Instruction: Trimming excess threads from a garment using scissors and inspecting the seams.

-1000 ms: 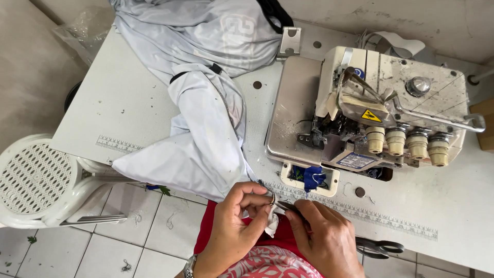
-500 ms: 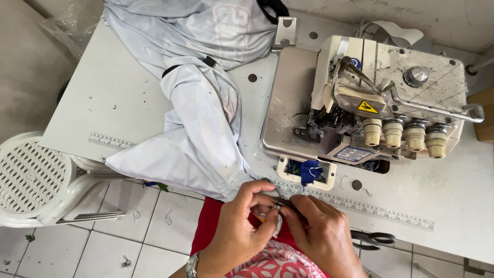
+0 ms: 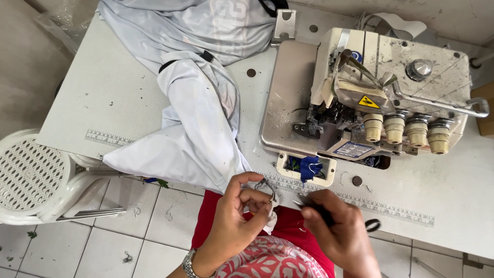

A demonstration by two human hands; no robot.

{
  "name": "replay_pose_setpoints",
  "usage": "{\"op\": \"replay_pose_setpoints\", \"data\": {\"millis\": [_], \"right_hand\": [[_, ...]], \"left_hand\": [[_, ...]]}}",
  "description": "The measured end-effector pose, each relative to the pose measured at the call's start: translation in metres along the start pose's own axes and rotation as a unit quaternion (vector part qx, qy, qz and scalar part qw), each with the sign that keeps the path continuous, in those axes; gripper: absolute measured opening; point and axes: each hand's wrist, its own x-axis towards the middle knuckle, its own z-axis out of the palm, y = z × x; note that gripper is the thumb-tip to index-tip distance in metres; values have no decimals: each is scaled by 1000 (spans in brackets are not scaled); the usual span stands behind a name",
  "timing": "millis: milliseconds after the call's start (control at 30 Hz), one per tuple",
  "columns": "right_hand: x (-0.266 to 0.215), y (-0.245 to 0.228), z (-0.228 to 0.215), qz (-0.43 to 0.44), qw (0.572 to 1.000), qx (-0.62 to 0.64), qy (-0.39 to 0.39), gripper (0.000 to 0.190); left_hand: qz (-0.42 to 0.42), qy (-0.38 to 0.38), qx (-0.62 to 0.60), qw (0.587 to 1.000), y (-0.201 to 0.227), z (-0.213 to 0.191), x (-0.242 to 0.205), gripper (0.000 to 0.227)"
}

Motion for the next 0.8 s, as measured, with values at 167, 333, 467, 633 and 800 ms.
{"op": "replay_pose_setpoints", "data": {"millis": [167,333,467,633,800], "right_hand": [[0,-11,8,-3,977,-213,-4,21],[0,-13,15,-55,952,-299,30,20],[0,-17,17,-69,946,-315,32,20],[2,-20,20,-95,945,-311,32,18],[-2,-16,19,-68,969,-233,51,19]], "left_hand": [[-48,0,-43,998,15,-1,1,50],[-21,-11,-22,999,19,-1,0,54],[-14,-11,1,1000,22,1,-1,54],[20,-25,12,999,27,3,-2,60],[-7,-25,-12,1000,24,10,-4,60]]}}
